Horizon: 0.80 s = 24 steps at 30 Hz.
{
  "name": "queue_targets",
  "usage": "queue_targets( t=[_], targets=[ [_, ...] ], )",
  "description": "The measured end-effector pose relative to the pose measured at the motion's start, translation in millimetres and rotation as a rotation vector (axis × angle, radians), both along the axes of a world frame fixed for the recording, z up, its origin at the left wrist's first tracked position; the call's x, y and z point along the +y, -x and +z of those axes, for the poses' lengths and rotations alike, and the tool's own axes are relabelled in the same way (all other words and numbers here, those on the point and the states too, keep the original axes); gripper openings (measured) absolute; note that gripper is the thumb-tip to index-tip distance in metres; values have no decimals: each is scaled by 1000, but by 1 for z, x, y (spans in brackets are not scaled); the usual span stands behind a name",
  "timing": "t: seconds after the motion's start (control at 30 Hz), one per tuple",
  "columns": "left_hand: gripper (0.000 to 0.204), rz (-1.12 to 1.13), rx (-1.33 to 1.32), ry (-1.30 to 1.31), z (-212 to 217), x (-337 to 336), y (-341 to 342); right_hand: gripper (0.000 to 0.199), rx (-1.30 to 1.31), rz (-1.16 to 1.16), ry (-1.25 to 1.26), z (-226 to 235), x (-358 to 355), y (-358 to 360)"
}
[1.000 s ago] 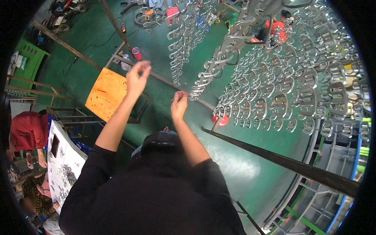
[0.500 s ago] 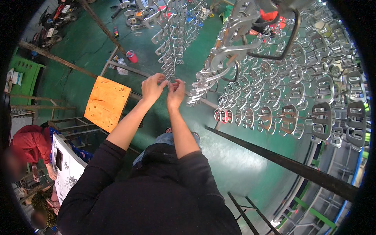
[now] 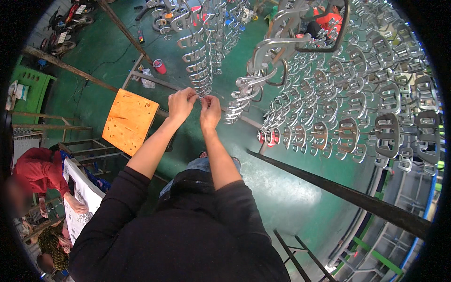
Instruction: The person picks small metal hooks and rectangular metal pieces from a table, links them together by hand, and hangs the assembled chains on a metal rack. The process is repeated continuously with other workers visible in the background.
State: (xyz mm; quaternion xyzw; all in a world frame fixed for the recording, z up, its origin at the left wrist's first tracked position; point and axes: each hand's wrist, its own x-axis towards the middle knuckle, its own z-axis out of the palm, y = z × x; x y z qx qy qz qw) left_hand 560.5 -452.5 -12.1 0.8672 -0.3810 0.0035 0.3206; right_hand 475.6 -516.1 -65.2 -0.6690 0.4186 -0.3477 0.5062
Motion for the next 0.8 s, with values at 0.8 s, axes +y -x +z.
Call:
queue_targets(
  t=[0.8],
  targets=[
    [9,-39,-36,-17,2,-2,-3,19,205,-10,141,9,1,-3]
  ],
)
